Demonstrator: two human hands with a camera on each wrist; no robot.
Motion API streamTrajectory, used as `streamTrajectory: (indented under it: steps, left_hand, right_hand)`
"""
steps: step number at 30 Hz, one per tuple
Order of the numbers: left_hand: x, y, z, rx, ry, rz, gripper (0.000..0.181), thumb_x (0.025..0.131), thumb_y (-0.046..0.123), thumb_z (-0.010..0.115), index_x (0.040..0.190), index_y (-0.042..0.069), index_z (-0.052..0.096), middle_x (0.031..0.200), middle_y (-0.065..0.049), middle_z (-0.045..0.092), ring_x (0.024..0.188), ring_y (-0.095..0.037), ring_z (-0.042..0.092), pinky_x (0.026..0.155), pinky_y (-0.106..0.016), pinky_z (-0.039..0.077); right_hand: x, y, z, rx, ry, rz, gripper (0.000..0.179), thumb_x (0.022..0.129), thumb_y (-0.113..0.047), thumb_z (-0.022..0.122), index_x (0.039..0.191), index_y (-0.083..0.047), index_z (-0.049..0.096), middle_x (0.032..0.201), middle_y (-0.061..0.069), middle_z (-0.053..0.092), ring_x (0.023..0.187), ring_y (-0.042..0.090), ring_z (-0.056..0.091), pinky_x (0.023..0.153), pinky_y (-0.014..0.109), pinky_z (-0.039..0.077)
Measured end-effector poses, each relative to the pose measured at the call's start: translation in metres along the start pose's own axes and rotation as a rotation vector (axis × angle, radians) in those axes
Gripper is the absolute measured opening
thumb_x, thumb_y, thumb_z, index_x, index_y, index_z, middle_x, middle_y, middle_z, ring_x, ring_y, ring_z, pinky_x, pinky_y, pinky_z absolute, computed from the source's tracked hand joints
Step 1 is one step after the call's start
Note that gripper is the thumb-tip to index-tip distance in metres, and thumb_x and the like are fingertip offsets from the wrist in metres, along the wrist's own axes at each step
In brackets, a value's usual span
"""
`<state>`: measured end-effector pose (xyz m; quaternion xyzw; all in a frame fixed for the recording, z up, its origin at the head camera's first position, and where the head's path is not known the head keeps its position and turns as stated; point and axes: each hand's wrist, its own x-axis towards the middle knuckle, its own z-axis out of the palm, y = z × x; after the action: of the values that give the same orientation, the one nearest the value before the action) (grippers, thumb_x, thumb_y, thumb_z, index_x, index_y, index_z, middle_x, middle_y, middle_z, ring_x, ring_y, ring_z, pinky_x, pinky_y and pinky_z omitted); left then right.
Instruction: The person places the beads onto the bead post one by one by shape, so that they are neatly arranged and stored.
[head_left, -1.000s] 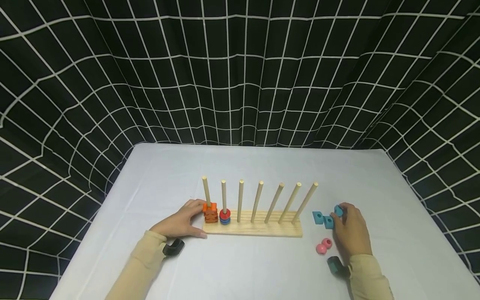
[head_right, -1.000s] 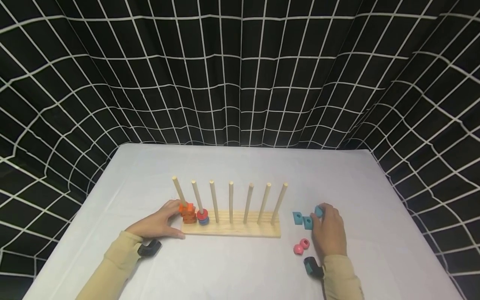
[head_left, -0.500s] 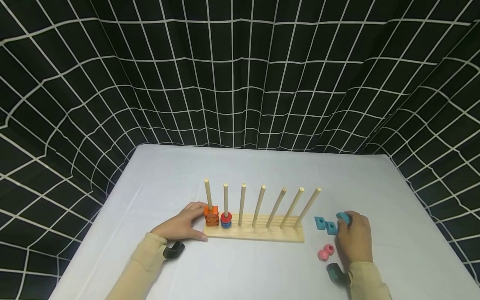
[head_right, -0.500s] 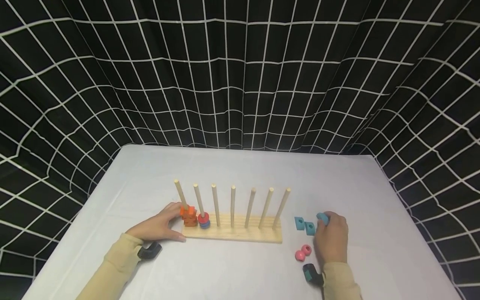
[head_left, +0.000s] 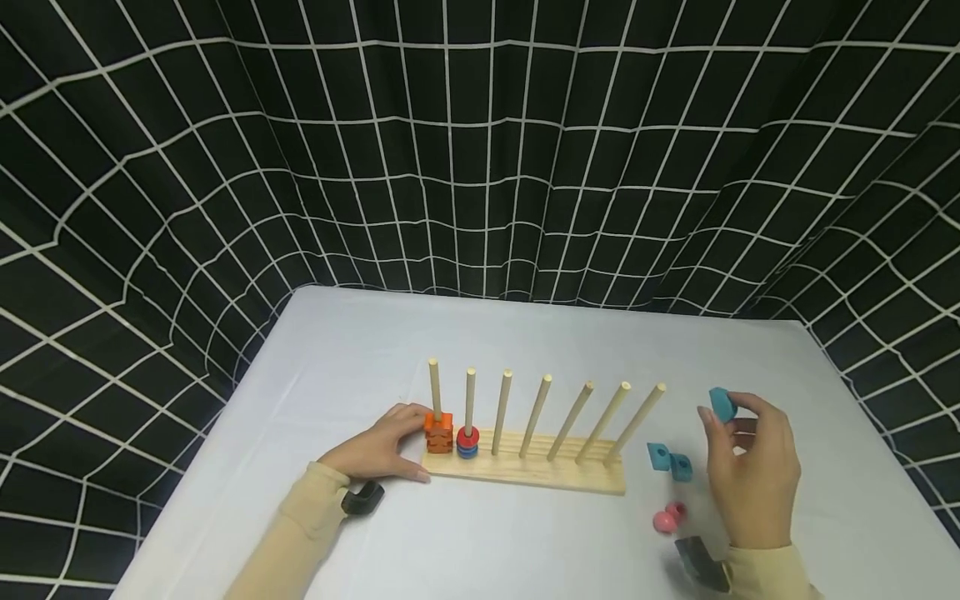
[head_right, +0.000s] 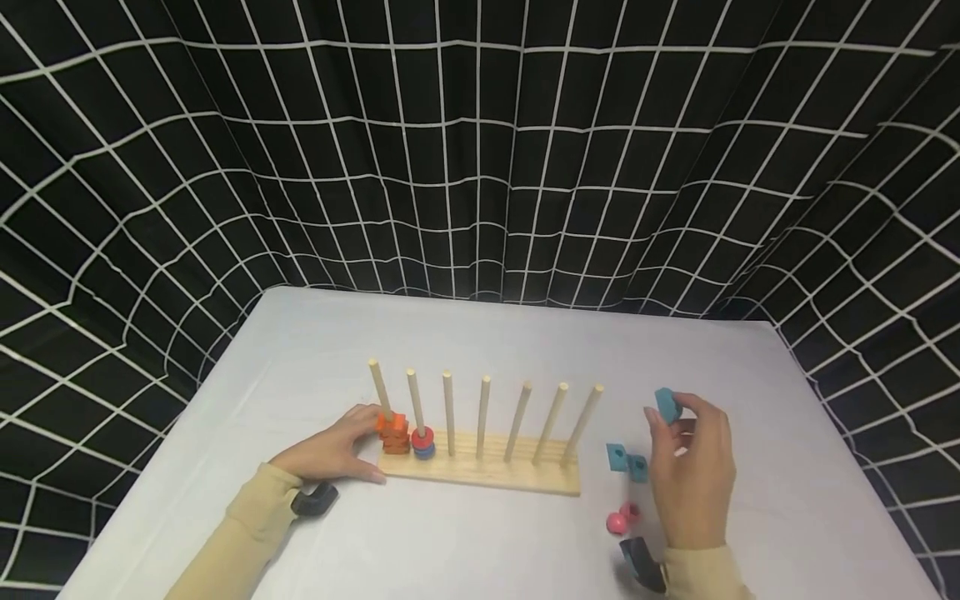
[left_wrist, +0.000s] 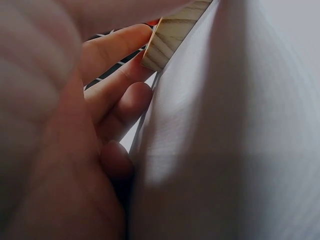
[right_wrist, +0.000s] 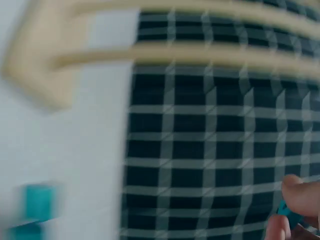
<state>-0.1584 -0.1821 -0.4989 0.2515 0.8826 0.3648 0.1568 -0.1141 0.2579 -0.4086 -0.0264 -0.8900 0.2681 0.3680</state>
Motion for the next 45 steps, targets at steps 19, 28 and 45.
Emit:
streamTrajectory:
  steps: [19, 28, 45]
  left_hand:
    - [0.002, -0.002, 0.004, 0.000, 0.014, 0.015, 0.077, 0.069, 0.051, 0.080, 0.135, 0.024, 0.052, 0.137, 0.013, 0.043, 0.133, -0.014, 0.032, 0.114, -0.046, 0.027]
    - [0.001, -0.002, 0.003, 0.011, 0.018, 0.015, 0.075, 0.069, 0.048, 0.080, 0.134, 0.023, 0.053, 0.136, 0.009, 0.044, 0.131, -0.018, 0.035, 0.112, -0.050, 0.029]
    - [0.001, -0.003, 0.002, -0.002, 0.016, -0.006, 0.075, 0.069, 0.048, 0.081, 0.135, 0.024, 0.053, 0.139, 0.010, 0.043, 0.134, -0.017, 0.032, 0.113, -0.050, 0.027]
  right_hand:
    - [0.033, -0.164, 0.004, 0.396, -0.307, -0.562, 0.034, 0.082, -0.005, 0.074, 0.113, -0.007, 0.062, 0.103, 0.002, 0.065, 0.062, 0.004, 0.052, 0.053, 0.010, 0.041]
    - [0.018, -0.174, 0.027, 0.284, -0.329, -0.574, 0.030, 0.082, -0.011, 0.075, 0.110, -0.015, 0.066, 0.105, -0.004, 0.064, 0.057, 0.000, 0.044, 0.048, 0.010, 0.039]
    - [0.012, -0.178, 0.033, 0.201, -0.248, -0.604, 0.030, 0.084, -0.014, 0.073, 0.113, -0.014, 0.065, 0.102, -0.001, 0.067, 0.051, 0.007, 0.057, 0.042, 0.014, 0.038]
